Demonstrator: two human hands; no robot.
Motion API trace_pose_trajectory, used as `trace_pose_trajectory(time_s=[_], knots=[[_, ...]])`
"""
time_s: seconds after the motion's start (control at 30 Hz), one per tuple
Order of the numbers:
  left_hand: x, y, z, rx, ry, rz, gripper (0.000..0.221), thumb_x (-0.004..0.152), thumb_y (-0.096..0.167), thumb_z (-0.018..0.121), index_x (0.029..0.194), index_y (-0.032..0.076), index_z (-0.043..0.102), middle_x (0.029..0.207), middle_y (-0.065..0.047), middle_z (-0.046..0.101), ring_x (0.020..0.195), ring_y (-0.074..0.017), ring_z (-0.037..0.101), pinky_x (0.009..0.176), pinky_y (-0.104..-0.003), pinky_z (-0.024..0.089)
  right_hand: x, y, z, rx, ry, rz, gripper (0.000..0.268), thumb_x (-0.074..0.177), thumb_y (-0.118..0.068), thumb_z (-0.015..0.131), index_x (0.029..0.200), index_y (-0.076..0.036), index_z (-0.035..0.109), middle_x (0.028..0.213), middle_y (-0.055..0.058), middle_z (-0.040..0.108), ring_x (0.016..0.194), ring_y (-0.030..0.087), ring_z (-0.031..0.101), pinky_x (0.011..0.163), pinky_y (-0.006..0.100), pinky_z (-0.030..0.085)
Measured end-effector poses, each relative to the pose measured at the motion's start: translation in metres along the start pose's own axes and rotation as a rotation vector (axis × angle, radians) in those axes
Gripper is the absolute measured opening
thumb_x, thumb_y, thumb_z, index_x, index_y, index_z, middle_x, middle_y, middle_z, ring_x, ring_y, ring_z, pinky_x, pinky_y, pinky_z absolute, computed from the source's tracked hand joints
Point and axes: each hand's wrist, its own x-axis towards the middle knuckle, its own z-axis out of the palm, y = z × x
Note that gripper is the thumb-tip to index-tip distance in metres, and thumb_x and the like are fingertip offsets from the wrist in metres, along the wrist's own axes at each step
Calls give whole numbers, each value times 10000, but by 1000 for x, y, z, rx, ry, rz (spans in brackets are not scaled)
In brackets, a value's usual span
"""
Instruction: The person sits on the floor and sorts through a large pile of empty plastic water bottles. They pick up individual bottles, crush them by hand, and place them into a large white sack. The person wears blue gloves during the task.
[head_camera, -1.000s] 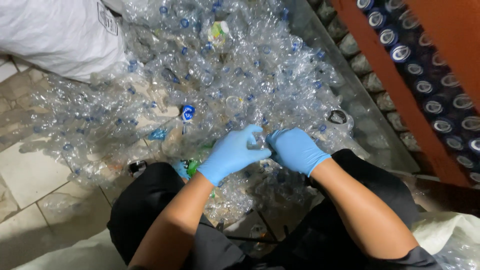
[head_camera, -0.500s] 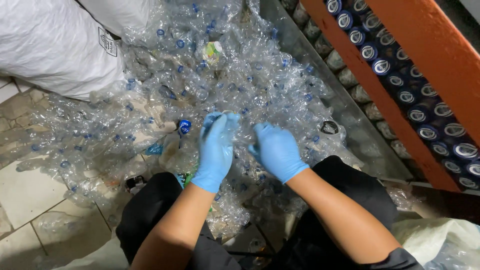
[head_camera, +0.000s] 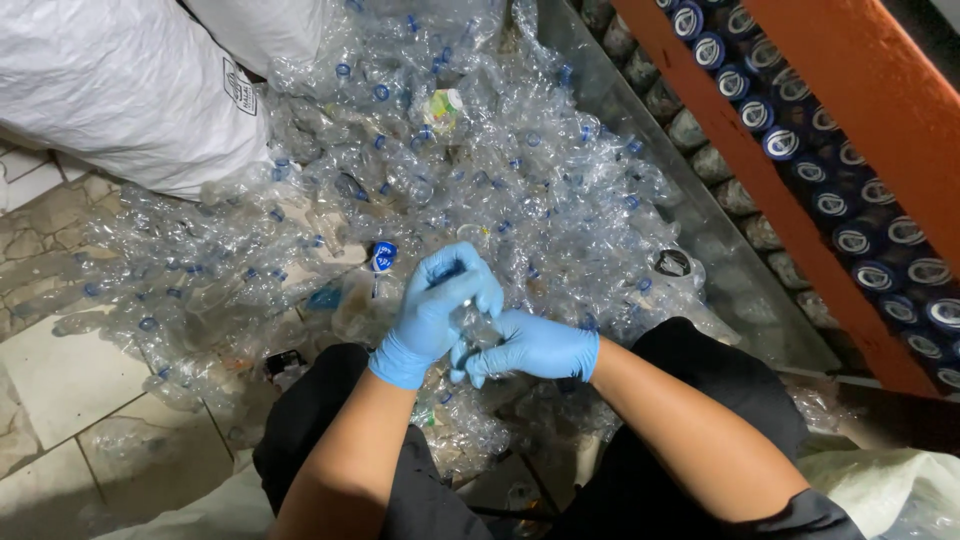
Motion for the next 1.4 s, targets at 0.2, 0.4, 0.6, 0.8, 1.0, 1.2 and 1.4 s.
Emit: trace_pose_trajectory(time_s=[0.2, 0.4, 0.6, 0.8, 1.0, 1.2, 1.4], knots=[[26, 5, -4, 187, 400, 13, 221, 841, 97, 668, 655, 30, 571, 570, -129, 578, 550, -187, 626, 593, -282, 539, 16, -6, -6, -196, 616, 173, 699, 715, -433, 919, 1283, -212, 576, 1282, 78, 670, 1254, 343, 634, 1040, 475, 494], [39, 6, -22, 0, 654, 95, 201, 977, 154, 602, 785, 131, 544, 688, -20, 599, 664, -152, 659, 663, -235, 561, 14, 28, -6, -1313, 969, -632, 795, 907, -432, 776, 1555, -221, 365, 1609, 115, 328, 1511, 379, 285, 1175, 582, 311], [43, -27, -50, -556, 724, -194, 305, 994, 304, 673, 746, 171, 554, 785, 22, 676, 805, -149, 693, 759, -273, 571, 27, 52, -20, -1578, 920, -383, 776, 835, -299, 828, 1519, -273, 464, 1577, 143, 407, 1471, 474, 332, 1041, 865, 230], [33, -20, -30, -627, 751, -327, 264, 952, 346, 718, 857, 122, 615, 1154, -145, 763, 1087, -284, 737, 924, -375, 605, 32, 71, -65, -1671, 959, -543, 632, 913, -210, 725, 1490, -304, 483, 1397, 102, 530, 1115, 308, 573, 785, 460, 474], [33, -40, -47, -599, 690, -312, 264, 987, 332, 677, 885, 94, 626, 1116, -216, 759, 1034, -356, 751, 936, -467, 618, 27, 65, -66, -1568, 857, -424, 860, 836, -252, 785, 1566, -240, 329, 1282, 139, 522, 804, 285, 585, 651, 414, 502], [20, -15, -24, -138, 611, -63, 164, 981, 196, 647, 879, 75, 604, 975, -251, 764, 939, -371, 774, 871, -450, 655, 16, -16, -12, -445, 659, -123, 1090, 774, -94, 764, 1648, -101, 112, 1250, 256, 617, 1129, 477, 646, 901, 561, 547], [15, -5, -14, 234, 425, 126, 263, 985, 232, 647, 813, 49, 568, 815, -218, 739, 930, -329, 771, 875, -465, 641, 34, 21, -15, 360, 429, -168, 1112, 815, -42, 711, 1670, -228, 24, 1279, 108, 433, 909, 151, 558, 675, 260, 608]])
